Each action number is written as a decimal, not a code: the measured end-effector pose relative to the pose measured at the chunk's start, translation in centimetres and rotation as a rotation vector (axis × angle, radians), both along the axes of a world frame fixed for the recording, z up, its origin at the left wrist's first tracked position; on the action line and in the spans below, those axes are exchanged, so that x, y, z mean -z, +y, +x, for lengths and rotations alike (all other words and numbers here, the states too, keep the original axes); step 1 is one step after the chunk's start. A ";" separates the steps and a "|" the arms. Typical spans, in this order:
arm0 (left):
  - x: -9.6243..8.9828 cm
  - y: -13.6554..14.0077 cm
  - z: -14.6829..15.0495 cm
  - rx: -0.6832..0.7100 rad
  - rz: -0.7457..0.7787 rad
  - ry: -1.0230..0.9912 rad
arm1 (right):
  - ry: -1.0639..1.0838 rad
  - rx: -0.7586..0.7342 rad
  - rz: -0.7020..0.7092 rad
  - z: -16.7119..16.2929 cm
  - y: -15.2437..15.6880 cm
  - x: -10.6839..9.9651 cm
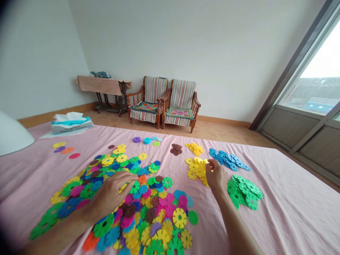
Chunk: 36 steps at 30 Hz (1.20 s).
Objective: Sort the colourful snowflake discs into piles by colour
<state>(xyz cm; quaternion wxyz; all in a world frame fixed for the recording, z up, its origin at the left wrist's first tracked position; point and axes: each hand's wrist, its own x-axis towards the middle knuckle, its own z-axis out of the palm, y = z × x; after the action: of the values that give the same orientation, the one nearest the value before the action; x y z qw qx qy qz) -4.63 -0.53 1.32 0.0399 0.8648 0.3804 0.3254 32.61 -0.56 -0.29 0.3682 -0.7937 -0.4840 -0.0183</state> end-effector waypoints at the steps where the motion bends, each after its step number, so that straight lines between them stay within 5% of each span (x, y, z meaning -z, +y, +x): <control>1: 0.0 0.2 -0.1 -0.007 -0.001 -0.003 | -0.009 -0.002 0.008 0.0 0.0 0.0; 5: 0.0 0.9 -0.5 -0.032 -0.026 -0.018 | -0.031 -0.059 0.048 -0.7 -0.1 -0.8; 10: 0.2 1.4 -0.9 -0.040 -0.047 -0.014 | 0.063 -0.370 0.035 -4.8 -0.4 -1.5; 17: 0.7 1.6 -1.1 -0.037 -0.050 0.030 | 0.091 -0.698 0.001 -10.4 -1.3 1.6; 36: 0.6 1.7 -1.0 -0.033 -0.028 0.053 | 0.063 -0.665 -0.092 -11.4 -1.9 1.6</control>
<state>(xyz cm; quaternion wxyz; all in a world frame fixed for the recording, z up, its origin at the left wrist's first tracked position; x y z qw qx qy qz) -5.68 1.22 0.73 0.0367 0.8661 0.4001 0.2973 21.21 -2.42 -1.87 0.3324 -0.6084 -0.7051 0.1492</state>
